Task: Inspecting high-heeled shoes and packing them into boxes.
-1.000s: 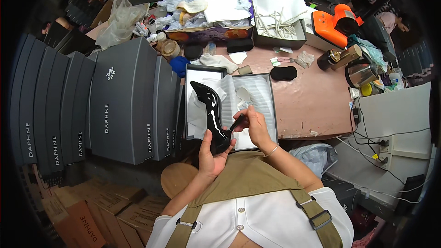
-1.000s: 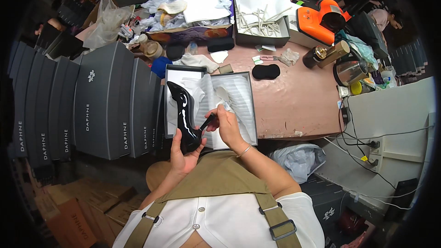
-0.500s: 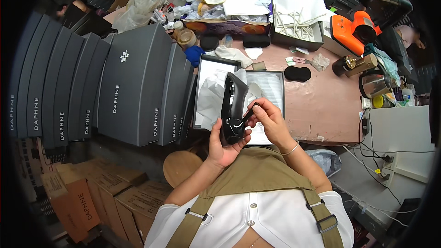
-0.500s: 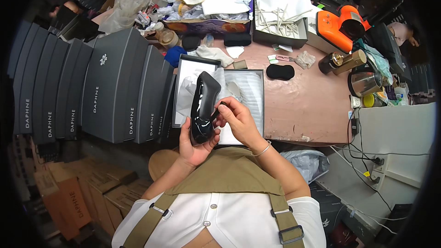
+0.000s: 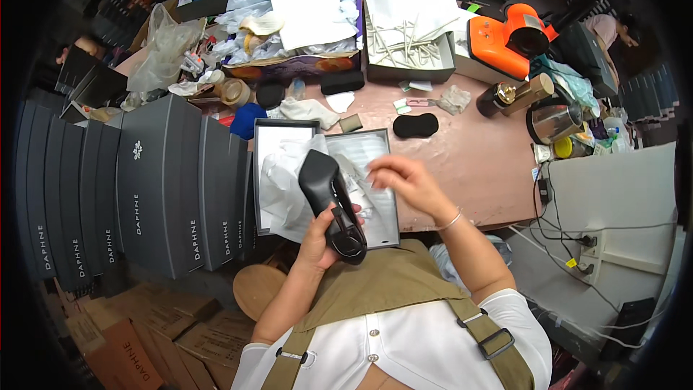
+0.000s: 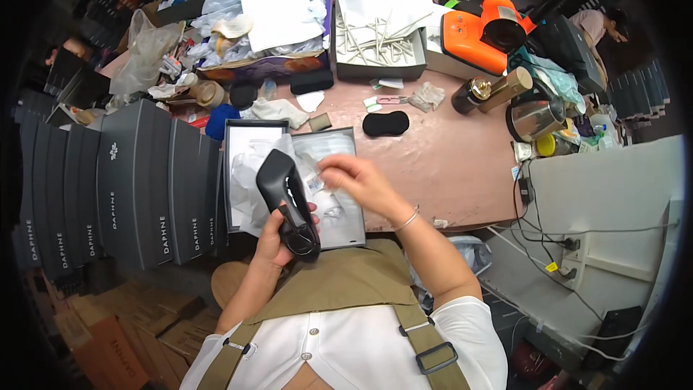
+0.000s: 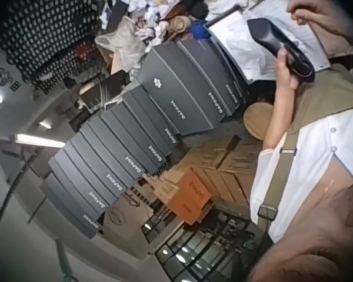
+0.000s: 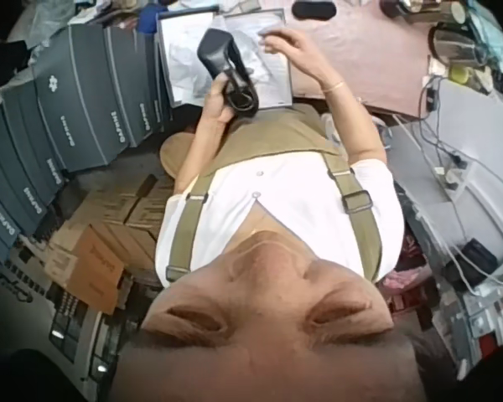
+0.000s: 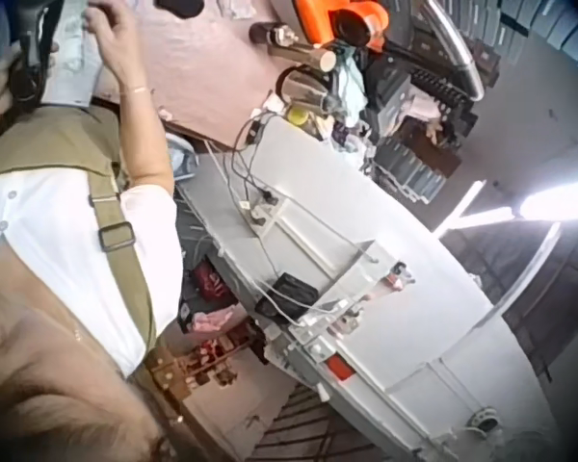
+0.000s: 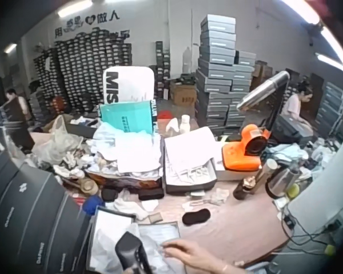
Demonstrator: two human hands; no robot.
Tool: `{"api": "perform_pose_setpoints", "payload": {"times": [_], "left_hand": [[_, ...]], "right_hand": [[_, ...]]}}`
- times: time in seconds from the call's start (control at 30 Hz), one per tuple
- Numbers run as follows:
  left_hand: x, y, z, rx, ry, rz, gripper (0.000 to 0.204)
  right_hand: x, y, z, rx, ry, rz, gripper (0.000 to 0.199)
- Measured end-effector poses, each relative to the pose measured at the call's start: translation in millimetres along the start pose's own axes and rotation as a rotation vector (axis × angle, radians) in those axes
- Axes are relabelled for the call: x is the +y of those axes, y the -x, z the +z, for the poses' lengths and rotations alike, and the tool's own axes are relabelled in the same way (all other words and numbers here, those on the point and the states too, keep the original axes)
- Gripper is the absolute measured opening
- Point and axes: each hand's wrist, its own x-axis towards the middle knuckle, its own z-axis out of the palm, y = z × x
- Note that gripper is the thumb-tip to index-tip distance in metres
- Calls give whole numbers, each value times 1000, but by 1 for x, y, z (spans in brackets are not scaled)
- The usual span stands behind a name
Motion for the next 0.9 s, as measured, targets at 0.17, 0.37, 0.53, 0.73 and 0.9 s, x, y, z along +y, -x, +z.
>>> {"api": "perform_pose_setpoints", "payload": {"times": [0.17, 0.37, 0.53, 0.73, 0.9], "left_hand": [[8, -25, 25, 238, -112, 168, 51], [16, -44, 36, 386, -15, 394, 53], [13, -37, 49, 486, -58, 558, 43], [23, -12, 31, 239, -42, 388, 51], [26, -6, 29, 97, -45, 371, 56]], "right_hand": [[99, -59, -145, 154, 1343, -212, 45], [133, -61, -155, 185, 1007, -148, 35], [-9, 8, -7, -32, 742, -587, 30], [36, 37, 1, -176, 1112, -635, 32], [-10, 44, 68, -59, 764, -811, 41]]}}
